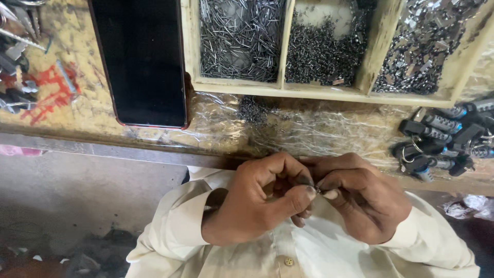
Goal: The person assembles key fobs by inserting small metal pins into cylindrical housings and then attaching blue plastic caps. The person repeatedly picks pins from a compartmentalized tray, inserts them into the housing, and secures the cap, placing finished units on the table.
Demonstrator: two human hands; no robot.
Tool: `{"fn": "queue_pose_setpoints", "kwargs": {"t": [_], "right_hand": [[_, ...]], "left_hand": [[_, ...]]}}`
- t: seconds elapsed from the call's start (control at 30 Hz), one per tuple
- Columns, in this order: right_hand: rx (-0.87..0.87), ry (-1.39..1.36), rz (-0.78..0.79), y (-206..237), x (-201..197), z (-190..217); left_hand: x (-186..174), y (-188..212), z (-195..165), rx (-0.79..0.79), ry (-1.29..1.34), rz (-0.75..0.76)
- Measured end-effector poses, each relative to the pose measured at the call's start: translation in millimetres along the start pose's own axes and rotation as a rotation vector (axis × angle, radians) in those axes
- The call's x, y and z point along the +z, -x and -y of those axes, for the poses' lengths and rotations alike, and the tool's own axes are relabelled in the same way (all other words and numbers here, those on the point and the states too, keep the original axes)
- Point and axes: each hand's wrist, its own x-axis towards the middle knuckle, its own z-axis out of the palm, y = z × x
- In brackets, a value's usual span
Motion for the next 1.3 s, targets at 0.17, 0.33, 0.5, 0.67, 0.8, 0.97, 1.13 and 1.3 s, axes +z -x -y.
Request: {"fn": "queue_pose_setpoints", "kwargs": {"t": [0.17,0.33,0.5,0.67,0.8,0.97,1.13,1.3], "right_hand": [[-0.022,0.076,0.054,-3,-16,0],[-0.076,0.1,0.054,-7,-15,2],[-0.245,0.289,0.107,-70,-1,53],[-0.153,0.926,0.231,-120,-21,104],[-0.798,1.401,0.401,-151,-33,54],[-0.558,1.495,0.648,-190,-29,18],[-0.304,1.289,0.784,-227,-22,44],[-0.59,0.907,0.533,-214,-39,26]], "left_hand": [[-4,-2,-8,0.002,0.006,0.049],[-4,0,-10,0.253,-0.37,0.034],[2,8,4,0.538,-0.568,-0.069],[-11,11,4,0.562,-0.508,-0.079],[-15,-7,-1,0.719,-0.59,-0.098],[-16,-18,-2,0.738,-0.677,-0.078],[-19,-20,-3,0.751,-0.704,-0.052],[-21,-21,-5,0.794,-0.653,-0.044]]}}
